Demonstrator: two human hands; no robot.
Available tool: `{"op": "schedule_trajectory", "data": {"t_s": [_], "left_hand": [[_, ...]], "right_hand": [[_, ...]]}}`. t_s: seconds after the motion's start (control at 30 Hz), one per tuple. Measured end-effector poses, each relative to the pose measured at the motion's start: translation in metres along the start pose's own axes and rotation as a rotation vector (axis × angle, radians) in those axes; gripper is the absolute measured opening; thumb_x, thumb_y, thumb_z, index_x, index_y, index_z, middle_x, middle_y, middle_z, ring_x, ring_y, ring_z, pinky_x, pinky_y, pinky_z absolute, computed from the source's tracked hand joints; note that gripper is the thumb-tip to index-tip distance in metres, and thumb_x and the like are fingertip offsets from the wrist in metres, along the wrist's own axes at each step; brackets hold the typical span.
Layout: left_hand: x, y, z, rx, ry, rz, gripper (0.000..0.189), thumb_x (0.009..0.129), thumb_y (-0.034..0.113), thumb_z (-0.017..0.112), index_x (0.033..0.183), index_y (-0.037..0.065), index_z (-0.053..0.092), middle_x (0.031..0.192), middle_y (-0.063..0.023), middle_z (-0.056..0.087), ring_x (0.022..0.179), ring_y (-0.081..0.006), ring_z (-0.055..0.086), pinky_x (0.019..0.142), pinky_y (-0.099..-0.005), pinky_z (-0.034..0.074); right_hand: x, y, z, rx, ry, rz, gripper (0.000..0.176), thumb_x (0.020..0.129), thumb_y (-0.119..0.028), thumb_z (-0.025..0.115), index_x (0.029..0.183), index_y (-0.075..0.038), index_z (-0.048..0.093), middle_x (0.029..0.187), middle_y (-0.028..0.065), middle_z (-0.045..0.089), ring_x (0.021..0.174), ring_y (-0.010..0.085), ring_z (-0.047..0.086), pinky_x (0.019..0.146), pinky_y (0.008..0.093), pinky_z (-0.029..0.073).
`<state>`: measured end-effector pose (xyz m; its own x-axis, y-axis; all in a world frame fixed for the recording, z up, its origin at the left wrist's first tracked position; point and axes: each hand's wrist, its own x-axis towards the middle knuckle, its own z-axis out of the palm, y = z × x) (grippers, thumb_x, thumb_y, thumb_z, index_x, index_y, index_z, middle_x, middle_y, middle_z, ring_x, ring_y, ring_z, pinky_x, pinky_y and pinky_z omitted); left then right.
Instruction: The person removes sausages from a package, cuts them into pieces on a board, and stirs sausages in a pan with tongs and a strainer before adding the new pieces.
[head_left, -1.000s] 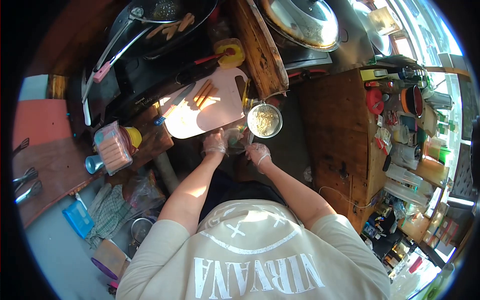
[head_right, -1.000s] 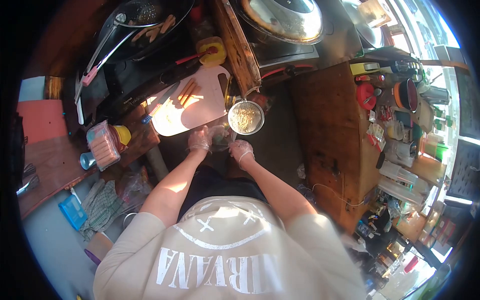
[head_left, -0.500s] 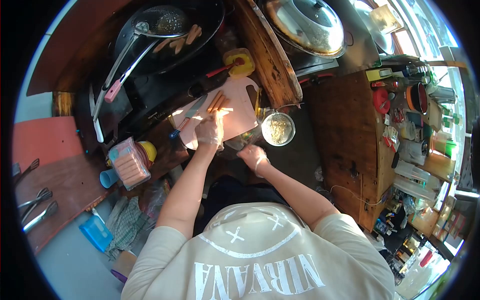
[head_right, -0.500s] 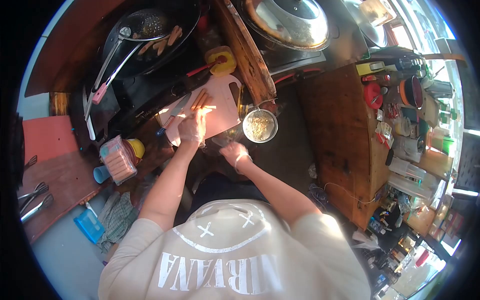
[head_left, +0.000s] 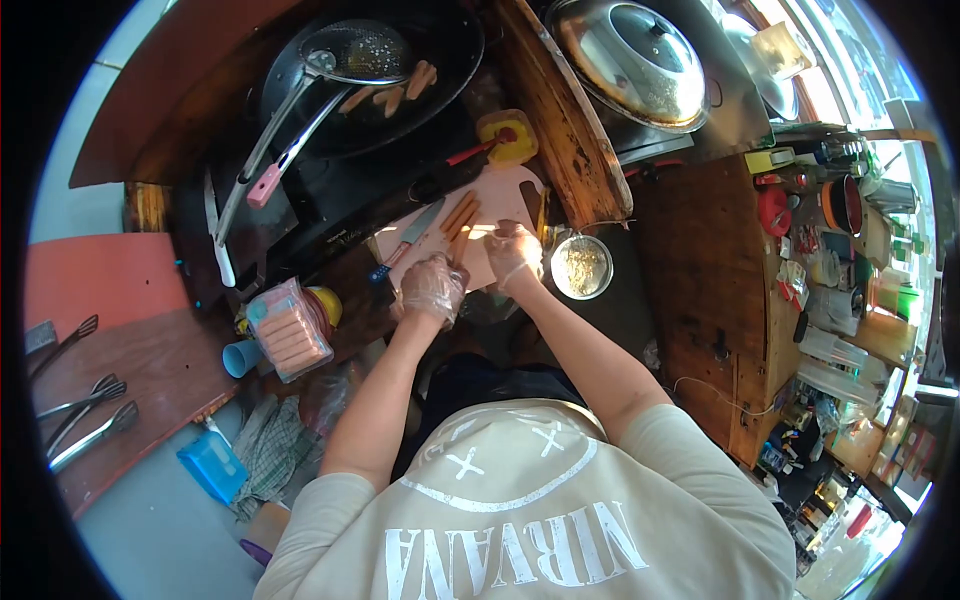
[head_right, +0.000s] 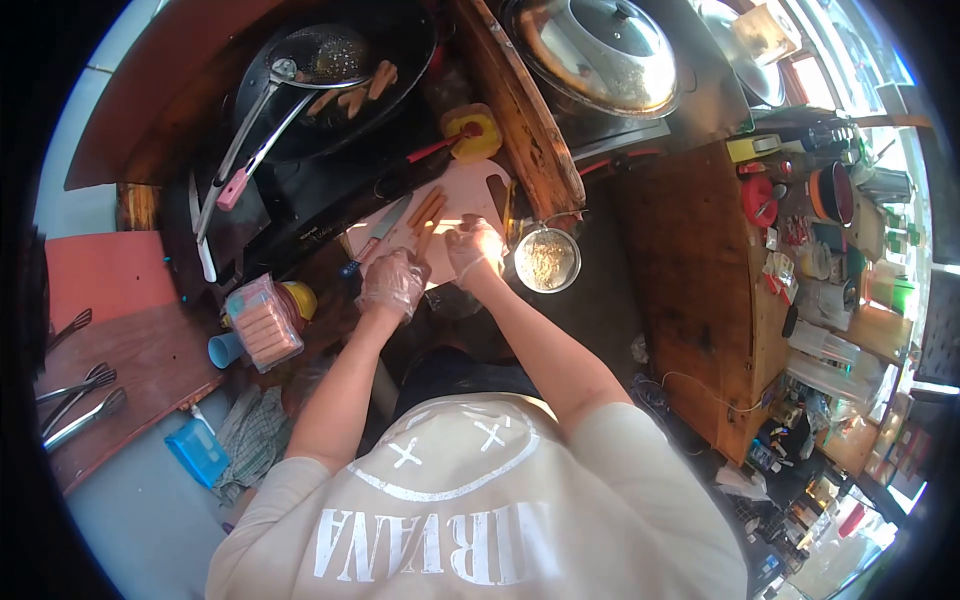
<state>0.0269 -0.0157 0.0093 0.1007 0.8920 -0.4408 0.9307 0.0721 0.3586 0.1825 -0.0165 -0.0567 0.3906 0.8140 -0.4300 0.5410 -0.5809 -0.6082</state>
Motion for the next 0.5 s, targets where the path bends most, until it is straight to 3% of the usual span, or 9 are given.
{"op": "schedule_trajectory", "data": {"t_s": [0.07, 0.13, 0.2, 0.23, 0.27, 0.33, 0.5], "left_hand": [[-0.003, -0.005, 0.018, -0.066, 0.105, 0.104, 0.032, 0.081, 0.034, 0.065, 0.085, 0.003, 0.070, 0.077, -0.0221, 0.070, 0.076, -0.0392, 0.070, 0.074, -0.0465, 0.056], [-0.016, 0.007, 0.006, -0.163, 0.204, 0.199, 0.030, 0.083, 0.033, 0.068, 0.079, 0.003, 0.069, 0.068, -0.0211, 0.067, 0.069, -0.0371, 0.069, 0.065, -0.0449, 0.055], [-0.025, 0.018, -0.007, -0.200, 0.223, 0.163, 0.027, 0.084, 0.028, 0.070, 0.084, 0.001, 0.070, 0.071, -0.0219, 0.067, 0.071, -0.0377, 0.069, 0.066, -0.0451, 0.055], [-0.029, 0.019, -0.011, -0.278, 0.260, 0.258, 0.024, 0.085, 0.024, 0.069, 0.087, 0.000, 0.070, 0.075, -0.0223, 0.068, 0.072, -0.0384, 0.068, 0.067, -0.0453, 0.055], [-0.032, 0.021, -0.015, -0.355, 0.295, 0.356, 0.021, 0.087, 0.020, 0.068, 0.091, 0.000, 0.071, 0.078, -0.0227, 0.068, 0.072, -0.0391, 0.068, 0.068, -0.0455, 0.054], [-0.036, 0.025, -0.023, -0.353, 0.312, 0.399, 0.018, 0.087, 0.015, 0.067, 0.095, -0.001, 0.070, 0.080, -0.0225, 0.069, 0.073, -0.0394, 0.068, 0.069, -0.0457, 0.055], [-0.044, 0.039, -0.042, -0.288, 0.347, 0.486, 0.015, 0.089, 0.009, 0.062, 0.099, 0.000, 0.069, 0.080, -0.0208, 0.068, 0.071, -0.0396, 0.067, 0.067, -0.0461, 0.055]], "right_hand": [[-0.005, -0.009, -0.012, 0.641, -0.386, 0.140, 0.044, 0.087, -0.024, 0.073, 0.122, 0.000, 0.061, 0.104, 0.0161, 0.070, 0.087, 0.0217, 0.070, 0.079, 0.0312, 0.057], [-0.018, -0.029, -0.028, 0.808, -0.376, 0.093, 0.040, 0.091, -0.024, 0.071, 0.120, 0.002, 0.062, 0.097, 0.0131, 0.070, 0.080, 0.0173, 0.069, 0.074, 0.0284, 0.058], [-0.019, -0.037, -0.047, 0.940, -0.435, 0.141, 0.042, 0.090, -0.020, 0.073, 0.116, 0.009, 0.058, 0.098, 0.0136, 0.067, 0.089, 0.0211, 0.068, 0.074, 0.0328, 0.058], [0.010, 0.017, -0.006, 0.688, -0.190, -0.670, 0.031, 0.092, -0.014, 0.070, 0.112, 0.007, 0.059, 0.099, 0.0132, 0.068, 0.088, 0.0218, 0.069, 0.076, 0.0336, 0.059], [0.004, 0.001, -0.023, 0.687, -0.186, -0.676, 0.031, 0.092, -0.014, 0.070, 0.112, 0.007, 0.059, 0.099, 0.0132, 0.068, 0.088, 0.0218, 0.069, 0.076, 0.0336, 0.059], [-0.017, -0.050, -0.072, 1.123, -0.394, 0.125, 0.029, 0.088, -0.011, 0.073, 0.108, 0.007, 0.062, 0.093, 0.0123, 0.069, 0.082, 0.0182, 0.069, 0.075, 0.0317, 0.060], [-0.019, -0.052, -0.090, 1.171, -0.386, 0.061, 0.024, 0.090, -0.010, 0.071, 0.105, 0.006, 0.061, 0.093, 0.0130, 0.069, 0.081, 0.0194, 0.069, 0.074, 0.0333, 0.061]]}}
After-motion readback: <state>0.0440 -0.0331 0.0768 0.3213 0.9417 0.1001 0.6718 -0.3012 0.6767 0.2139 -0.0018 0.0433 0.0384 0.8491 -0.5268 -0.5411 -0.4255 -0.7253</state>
